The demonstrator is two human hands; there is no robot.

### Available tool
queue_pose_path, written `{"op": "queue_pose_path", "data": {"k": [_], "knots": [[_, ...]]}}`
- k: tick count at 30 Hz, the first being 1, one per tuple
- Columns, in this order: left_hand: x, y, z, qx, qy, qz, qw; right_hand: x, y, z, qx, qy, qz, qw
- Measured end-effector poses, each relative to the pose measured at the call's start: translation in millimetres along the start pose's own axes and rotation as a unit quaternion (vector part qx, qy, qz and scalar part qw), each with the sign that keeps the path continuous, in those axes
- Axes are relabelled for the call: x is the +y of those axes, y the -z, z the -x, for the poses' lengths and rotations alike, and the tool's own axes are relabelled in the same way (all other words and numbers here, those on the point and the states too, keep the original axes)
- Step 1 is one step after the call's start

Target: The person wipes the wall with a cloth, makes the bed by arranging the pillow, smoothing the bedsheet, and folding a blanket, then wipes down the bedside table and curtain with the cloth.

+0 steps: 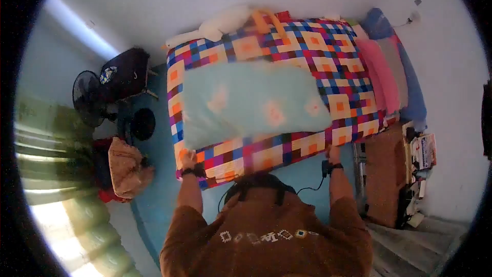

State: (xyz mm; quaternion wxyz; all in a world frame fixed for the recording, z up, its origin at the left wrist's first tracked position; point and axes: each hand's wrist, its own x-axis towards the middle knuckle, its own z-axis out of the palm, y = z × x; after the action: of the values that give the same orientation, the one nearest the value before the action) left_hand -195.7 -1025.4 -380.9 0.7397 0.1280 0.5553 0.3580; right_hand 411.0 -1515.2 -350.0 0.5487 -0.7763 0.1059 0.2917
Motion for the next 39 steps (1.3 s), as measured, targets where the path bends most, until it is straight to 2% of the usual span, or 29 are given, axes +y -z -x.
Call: {"op": "queue_pose_path", "data": {"k": [1,3,4,6,10,13,14,15,16,17,20,23,25,27,28,31,33,35,36,39], "knots": [[-20.7,26.9,-4.4,0.004,0.02,-0.026,0.999,38.0,9.0,-2.2,-0.014,-0.038,-0.014,0.999],[-36.0,39.7,6.3,0.014,0.075,0.118,0.99,65.3,17.0,27.6,-0.058,-0.114,-0.094,0.987],[-41.6,37.2,8.7,0.073,0.087,0.15,0.982,70.3,22.0,41.6,-0.087,-0.141,-0.162,0.973],[-35.4,30.2,24.0,0.039,0.107,0.101,0.988,78.7,32.8,62.3,-0.106,-0.155,-0.19,0.964],[-34.3,-9.6,59.9,-0.058,0.126,0.05,0.989,67.2,55.9,72.8,-0.06,-0.134,-0.036,0.988],[-51.9,-4.3,40.9,-0.142,0.165,0.053,0.974,43.8,46.9,45.4,-0.073,-0.165,-0.069,0.981],[-57.0,-8.1,44.6,-0.147,0.149,0.059,0.976,34.1,40.2,33.3,-0.081,-0.163,-0.078,0.98],[-63.2,-19.3,49.9,-0.152,0.131,0.065,0.977,23.7,30.1,19.9,-0.087,-0.138,-0.056,0.985],[-69.9,-34.3,54.4,-0.158,0.113,0.072,0.978,13.8,15.8,6.6,-0.093,-0.042,0.06,0.993],[-73.8,-48.7,62.3,-0.125,0.117,0.05,0.984,4.8,1.8,-7.3,-0.075,0.052,0.178,0.98],[-77.6,-85.4,103.7,-0.03,0.12,-0.005,0.992,-33.9,-35.9,-63.0,-0.161,0.1,0.204,0.961],[-104.0,-106.5,123.0,0.014,0.083,-0.023,0.996,-71.7,-97.3,-126.7,-0.182,0.236,0.355,0.886],[-119.2,-108.1,139.3,-0.009,0.076,-0.04,0.996,-99.8,-139.0,-169.9,-0.245,0.287,0.386,0.842],[-132.4,-144.8,164.7,0.107,0.08,-0.121,0.984,-140.6,-183.8,-194.7,-0.235,0.375,0.437,0.783],[-147.8,-149.9,170.0,0.144,0.084,-0.085,0.982,-153.2,-205.0,-212.9,-0.229,0.396,0.441,0.772],[-173.4,-168.6,194.3,0.106,0.1,-0.06,0.988,-180.3,-254.9,-267.3,-0.202,0.465,0.468,0.723],[-174.2,-210.5,216.9,0.062,0.042,-0.278,0.958,-185.2,-289.9,-297.2,-0.179,0.509,0.494,0.682],[-179.5,-219.2,224.1,0.108,0.159,-0.163,0.968,-198.5,-310.7,-304.1,-0.182,0.526,0.498,0.666],[-182.1,-212.7,228.0,0.08,0.162,-0.169,0.969,-209.4,-317.7,-302.4,-0.178,0.534,0.5,0.658],[-182.9,-216.9,239.6,0.062,0.12,-0.279,0.951,-234.5,-330.6,-283.0,-0.246,0.425,0.583,0.647]]}}
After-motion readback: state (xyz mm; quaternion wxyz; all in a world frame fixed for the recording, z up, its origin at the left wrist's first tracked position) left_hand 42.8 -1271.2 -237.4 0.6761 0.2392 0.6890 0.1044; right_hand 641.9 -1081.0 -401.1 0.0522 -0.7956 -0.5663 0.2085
